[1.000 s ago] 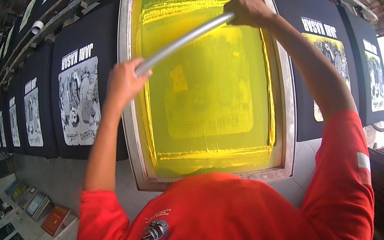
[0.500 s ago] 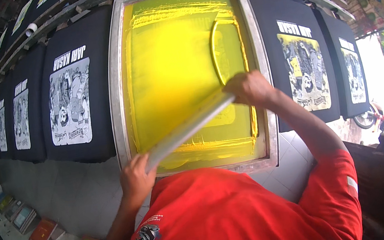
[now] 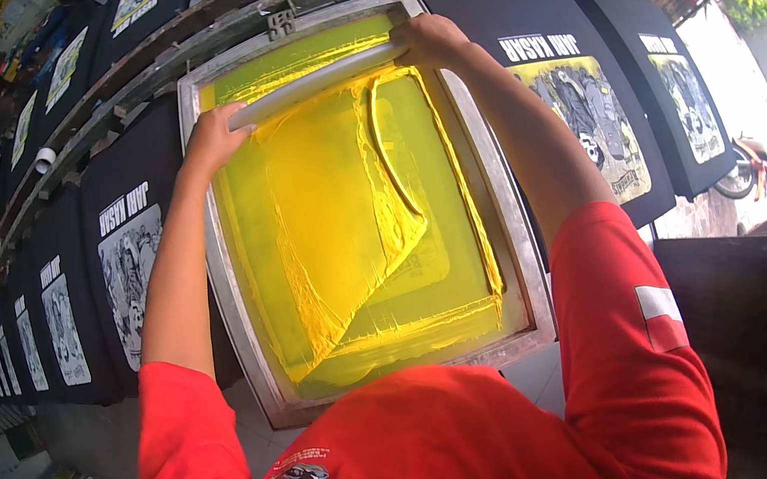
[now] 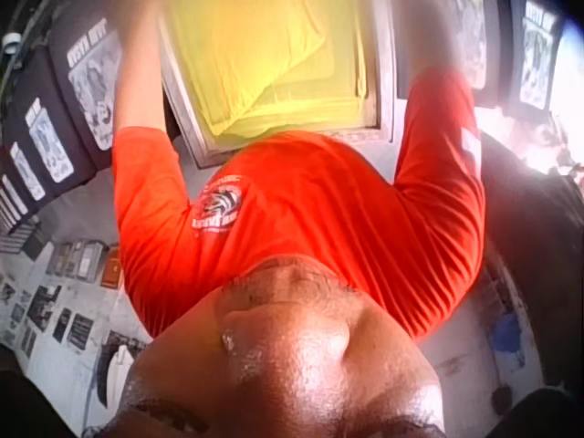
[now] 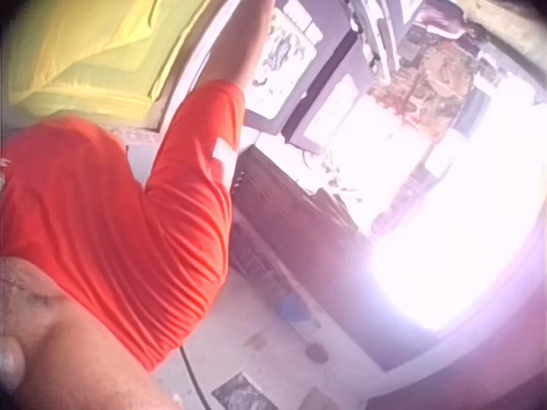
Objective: The person uses a squeegee to pull yellow ink across a screen-printing frame onto a black t-shirt. They repeatedly lift the frame, pull the squeegee, and reposition the frame to print multiple shirts in a row.
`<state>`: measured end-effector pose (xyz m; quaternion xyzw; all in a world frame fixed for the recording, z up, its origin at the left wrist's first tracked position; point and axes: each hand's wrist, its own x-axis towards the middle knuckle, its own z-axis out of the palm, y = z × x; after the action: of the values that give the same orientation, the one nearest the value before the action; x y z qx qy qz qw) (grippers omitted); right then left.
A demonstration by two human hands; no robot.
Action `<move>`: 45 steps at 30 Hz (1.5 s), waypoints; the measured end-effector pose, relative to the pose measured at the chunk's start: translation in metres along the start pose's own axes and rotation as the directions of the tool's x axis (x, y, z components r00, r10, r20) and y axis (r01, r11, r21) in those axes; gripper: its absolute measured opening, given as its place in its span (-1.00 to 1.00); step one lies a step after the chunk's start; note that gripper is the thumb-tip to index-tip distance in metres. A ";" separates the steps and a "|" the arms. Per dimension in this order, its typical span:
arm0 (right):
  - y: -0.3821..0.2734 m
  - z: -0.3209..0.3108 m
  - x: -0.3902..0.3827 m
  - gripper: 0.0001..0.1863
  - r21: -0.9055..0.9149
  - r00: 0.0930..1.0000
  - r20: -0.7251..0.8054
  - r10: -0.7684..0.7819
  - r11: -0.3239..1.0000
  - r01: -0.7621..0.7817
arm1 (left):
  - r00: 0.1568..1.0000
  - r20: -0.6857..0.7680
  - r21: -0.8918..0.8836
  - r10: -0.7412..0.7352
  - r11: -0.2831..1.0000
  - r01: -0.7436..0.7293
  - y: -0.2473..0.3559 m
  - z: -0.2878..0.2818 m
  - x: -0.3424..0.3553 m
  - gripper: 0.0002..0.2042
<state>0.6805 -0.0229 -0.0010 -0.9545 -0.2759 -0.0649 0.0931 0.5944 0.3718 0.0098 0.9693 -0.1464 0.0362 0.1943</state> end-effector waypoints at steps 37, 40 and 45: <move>-0.082 -0.022 -0.026 -0.63 0.086 0.998 0.033 0.056 0.995 -0.058 | 0.998 -0.068 -0.060 0.005 0.998 -0.009 -0.013 -0.041 -0.066 -0.68; -0.054 -0.014 0.007 -0.62 0.046 0.995 0.045 0.085 0.995 -0.087 | 0.997 -0.057 -0.086 0.042 0.995 -0.047 -0.034 -0.026 -0.014 -0.65; -0.029 0.020 0.024 -0.63 -0.018 0.999 0.019 -0.031 0.999 0.032 | 0.997 -0.079 -0.044 -0.005 0.999 0.001 -0.048 -0.007 0.001 -0.63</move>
<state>0.6863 0.0182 -0.0120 -0.9514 -0.2910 -0.0600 0.0809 0.6094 0.4163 -0.0009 0.9628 -0.1379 0.0708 0.2213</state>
